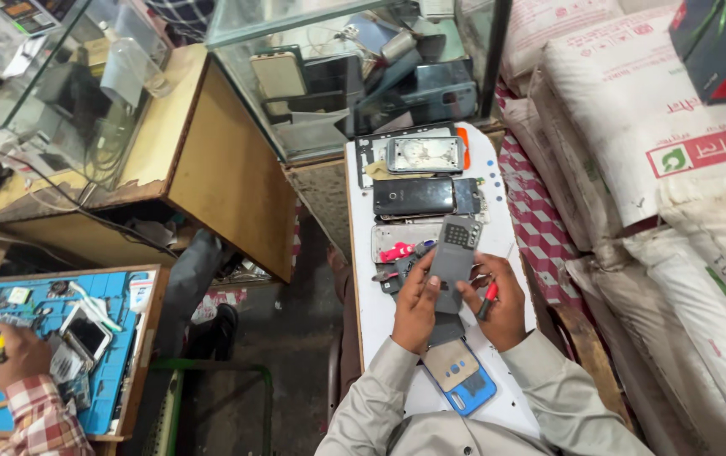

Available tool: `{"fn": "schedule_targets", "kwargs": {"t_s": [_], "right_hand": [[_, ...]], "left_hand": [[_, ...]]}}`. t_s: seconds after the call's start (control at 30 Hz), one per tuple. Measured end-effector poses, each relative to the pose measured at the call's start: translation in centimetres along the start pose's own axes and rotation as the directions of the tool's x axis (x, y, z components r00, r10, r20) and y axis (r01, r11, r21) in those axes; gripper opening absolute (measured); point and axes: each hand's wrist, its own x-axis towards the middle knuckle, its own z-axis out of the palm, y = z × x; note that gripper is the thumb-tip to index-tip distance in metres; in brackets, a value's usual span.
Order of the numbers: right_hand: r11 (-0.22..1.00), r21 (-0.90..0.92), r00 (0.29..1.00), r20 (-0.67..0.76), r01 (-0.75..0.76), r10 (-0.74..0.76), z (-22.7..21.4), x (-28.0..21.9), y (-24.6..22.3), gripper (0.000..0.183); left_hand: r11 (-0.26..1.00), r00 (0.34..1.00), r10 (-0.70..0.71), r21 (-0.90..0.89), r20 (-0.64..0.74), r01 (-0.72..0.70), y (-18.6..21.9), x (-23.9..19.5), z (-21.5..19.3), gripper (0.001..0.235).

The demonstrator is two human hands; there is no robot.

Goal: The person uses a screwdriver to remove screws from the back cover of a grey smartphone. They carefully pry the cover open and remove it, placing it on the table. The person continues to work on the phone's internal components.

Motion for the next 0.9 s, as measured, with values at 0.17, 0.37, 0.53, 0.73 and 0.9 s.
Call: {"fn": "schedule_targets", "kwargs": {"t_s": [0.17, 0.37, 0.53, 0.73, 0.9], "right_hand": [[0.975, -0.162, 0.986, 0.098, 0.152, -0.137, 0.1, 0.5, -1.7, 0.054], [0.939, -0.247, 0.971, 0.083, 0.239, -0.226, 0.4, 0.3, -2.1, 0.047], [0.939, -0.262, 0.975, 0.076, 0.223, -0.211, 0.4, 0.0, -1.5, 0.043], [0.929, -0.268, 0.967, 0.046, 0.255, -0.252, 0.3, -0.5, -1.7, 0.04], [0.922, -0.265, 0.958, 0.027, 0.282, -0.286, 0.2, -0.3, -1.8, 0.035]], "left_hand": [[0.98, 0.994, -0.11, -0.166, 0.018, 0.112, 0.4, -0.3, 0.1, 0.055], [0.98, 0.994, -0.102, -0.165, 0.05, 0.109, 0.8, -0.6, 1.0, 0.058], [0.998, 0.996, 0.006, -0.061, 0.089, 0.0, 0.7, -0.8, 1.2, 0.059], [1.0, 0.992, 0.02, 0.019, 0.121, -0.022, 0.0, -1.1, 1.4, 0.06], [0.988, 0.993, 0.098, 0.115, 0.066, -0.105, -0.6, -1.3, 1.9, 0.056]]}}
